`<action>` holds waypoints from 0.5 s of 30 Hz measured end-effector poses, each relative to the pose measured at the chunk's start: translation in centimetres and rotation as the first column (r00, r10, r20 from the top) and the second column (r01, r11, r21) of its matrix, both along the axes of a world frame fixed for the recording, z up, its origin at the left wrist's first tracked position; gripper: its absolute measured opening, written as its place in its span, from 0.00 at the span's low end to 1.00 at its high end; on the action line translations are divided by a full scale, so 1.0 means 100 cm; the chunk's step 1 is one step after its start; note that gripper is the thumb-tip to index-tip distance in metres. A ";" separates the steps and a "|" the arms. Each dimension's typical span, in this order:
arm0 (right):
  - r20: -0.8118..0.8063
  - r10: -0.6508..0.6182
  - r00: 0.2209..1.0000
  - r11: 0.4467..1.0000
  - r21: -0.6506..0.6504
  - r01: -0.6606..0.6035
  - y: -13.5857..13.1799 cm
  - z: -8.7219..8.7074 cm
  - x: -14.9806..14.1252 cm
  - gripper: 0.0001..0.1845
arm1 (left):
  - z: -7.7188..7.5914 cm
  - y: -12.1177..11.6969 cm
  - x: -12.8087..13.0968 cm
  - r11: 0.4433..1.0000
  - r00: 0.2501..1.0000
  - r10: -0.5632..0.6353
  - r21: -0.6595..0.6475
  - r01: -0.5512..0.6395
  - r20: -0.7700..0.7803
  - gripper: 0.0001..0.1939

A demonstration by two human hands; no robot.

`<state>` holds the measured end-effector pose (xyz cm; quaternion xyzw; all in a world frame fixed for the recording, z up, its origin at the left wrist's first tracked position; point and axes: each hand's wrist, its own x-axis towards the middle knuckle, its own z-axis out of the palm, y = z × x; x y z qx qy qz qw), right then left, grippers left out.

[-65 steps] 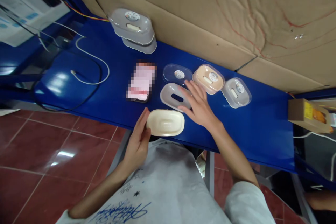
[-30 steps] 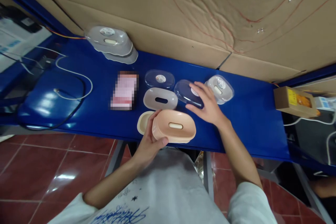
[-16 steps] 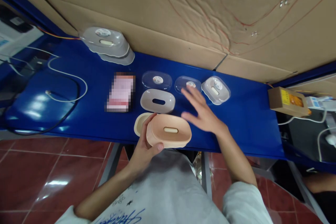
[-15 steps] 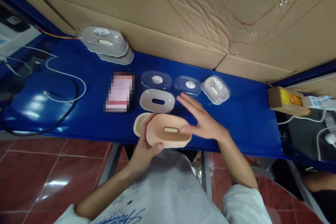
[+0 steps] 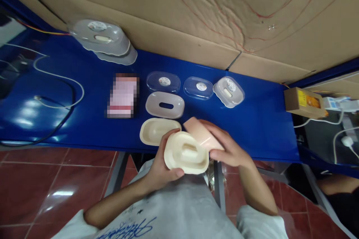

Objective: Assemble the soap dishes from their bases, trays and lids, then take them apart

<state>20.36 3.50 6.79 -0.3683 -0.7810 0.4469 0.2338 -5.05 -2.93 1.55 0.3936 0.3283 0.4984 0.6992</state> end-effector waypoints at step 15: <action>0.396 -0.206 0.895 0.862 0.507 -0.026 0.079 -0.040 0.012 0.38 | 0.002 0.010 -0.002 0.820 0.547 0.083 0.369 0.438 -0.833 0.45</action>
